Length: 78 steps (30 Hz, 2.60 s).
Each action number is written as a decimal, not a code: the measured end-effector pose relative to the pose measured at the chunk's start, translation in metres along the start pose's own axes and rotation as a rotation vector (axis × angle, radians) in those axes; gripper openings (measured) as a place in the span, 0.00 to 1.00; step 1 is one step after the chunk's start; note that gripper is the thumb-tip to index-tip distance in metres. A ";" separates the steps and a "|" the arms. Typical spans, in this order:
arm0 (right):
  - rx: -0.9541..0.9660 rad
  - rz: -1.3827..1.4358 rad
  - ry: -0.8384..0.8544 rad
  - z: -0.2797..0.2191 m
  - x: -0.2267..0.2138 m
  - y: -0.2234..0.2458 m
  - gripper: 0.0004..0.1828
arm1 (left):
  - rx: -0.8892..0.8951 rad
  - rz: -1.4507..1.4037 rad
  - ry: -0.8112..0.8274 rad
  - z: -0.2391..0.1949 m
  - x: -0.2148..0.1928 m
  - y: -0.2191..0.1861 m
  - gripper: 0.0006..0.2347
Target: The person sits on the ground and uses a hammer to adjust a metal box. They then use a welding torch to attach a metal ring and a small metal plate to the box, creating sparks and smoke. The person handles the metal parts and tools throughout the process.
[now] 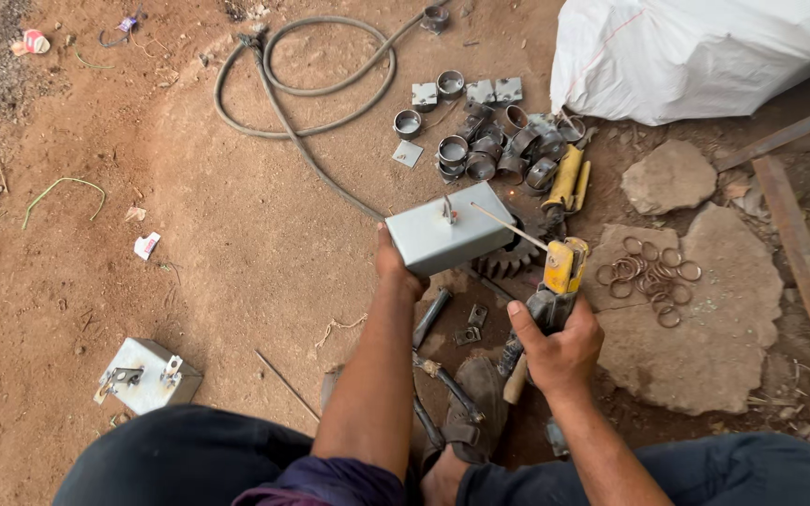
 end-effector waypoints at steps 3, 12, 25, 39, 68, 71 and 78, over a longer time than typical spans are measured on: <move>-0.019 -0.004 -0.003 -0.006 -0.015 0.009 0.23 | 0.077 -0.210 0.196 -0.005 0.024 0.013 0.27; 0.022 -0.035 0.023 -0.006 -0.022 0.003 0.22 | 0.200 -0.390 0.186 -0.003 0.034 0.036 0.30; 0.038 -0.031 0.056 -0.010 -0.015 0.002 0.22 | 0.137 -0.343 0.175 -0.035 0.038 0.038 0.30; -0.046 -0.040 0.037 -0.008 -0.016 0.009 0.24 | 0.143 -0.415 0.144 -0.005 0.036 0.041 0.31; -0.102 0.132 -0.162 0.007 -0.052 0.011 0.22 | 0.202 -0.392 0.254 0.014 0.038 0.033 0.30; -0.104 0.159 -0.165 0.009 -0.056 0.011 0.20 | 0.191 -0.373 0.310 0.004 0.045 0.030 0.30; -0.170 0.054 -0.175 0.018 -0.085 0.032 0.21 | 0.696 0.363 0.116 -0.025 0.051 0.001 0.30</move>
Point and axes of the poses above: each hand's wrist, its own z-axis towards the middle knuckle, its own x-axis out of the palm, y = z × x, the point moved 9 cm from there along z, towards the middle knuckle, and after that the axes turned 9 degrees about -x, right-handed, at the moved point
